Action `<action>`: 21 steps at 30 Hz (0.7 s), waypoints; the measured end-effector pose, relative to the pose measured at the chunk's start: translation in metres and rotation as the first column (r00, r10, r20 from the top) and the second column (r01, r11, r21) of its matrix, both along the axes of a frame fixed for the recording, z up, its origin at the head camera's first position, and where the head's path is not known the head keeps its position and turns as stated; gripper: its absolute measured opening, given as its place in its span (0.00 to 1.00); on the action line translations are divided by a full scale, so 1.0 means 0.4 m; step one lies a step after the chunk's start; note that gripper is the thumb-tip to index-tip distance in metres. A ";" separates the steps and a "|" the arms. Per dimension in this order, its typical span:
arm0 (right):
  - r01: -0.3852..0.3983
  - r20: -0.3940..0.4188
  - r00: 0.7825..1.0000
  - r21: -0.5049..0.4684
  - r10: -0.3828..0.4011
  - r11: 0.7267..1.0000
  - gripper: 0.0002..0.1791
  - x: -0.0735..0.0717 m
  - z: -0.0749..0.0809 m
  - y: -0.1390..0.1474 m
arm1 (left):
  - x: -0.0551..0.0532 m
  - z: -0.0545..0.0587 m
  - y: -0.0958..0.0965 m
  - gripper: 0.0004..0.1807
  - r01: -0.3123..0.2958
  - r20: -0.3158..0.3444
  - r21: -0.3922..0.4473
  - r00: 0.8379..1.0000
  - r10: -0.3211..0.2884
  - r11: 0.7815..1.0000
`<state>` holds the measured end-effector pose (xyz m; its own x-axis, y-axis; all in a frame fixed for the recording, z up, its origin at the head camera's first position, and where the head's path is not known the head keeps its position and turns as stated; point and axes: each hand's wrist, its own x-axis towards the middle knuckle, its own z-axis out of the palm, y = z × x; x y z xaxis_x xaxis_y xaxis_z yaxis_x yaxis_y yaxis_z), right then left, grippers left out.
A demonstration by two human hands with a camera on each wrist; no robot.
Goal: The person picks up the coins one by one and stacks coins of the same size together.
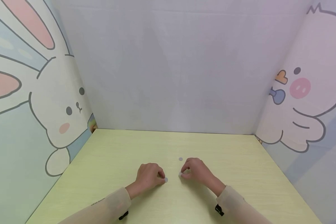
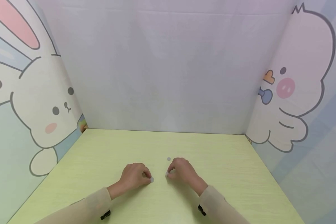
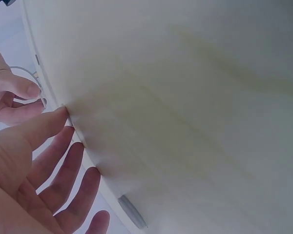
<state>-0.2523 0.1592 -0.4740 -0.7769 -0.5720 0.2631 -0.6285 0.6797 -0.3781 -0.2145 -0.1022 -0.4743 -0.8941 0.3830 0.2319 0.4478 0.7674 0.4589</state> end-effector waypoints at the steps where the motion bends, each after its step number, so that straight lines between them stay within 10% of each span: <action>1: -0.008 0.001 1.000 0.000 0.008 1.000 0.02 0.002 0.000 -0.006 | 0.000 0.000 0.000 0.08 0.002 0.000 -0.001 1.000 -0.002 1.000; 21: -0.090 -0.018 0.996 -0.001 0.090 0.996 0.03 0.021 -0.014 -0.097 | -0.003 0.004 -0.001 0.07 0.016 -0.033 -0.021 0.999 -0.017 1.000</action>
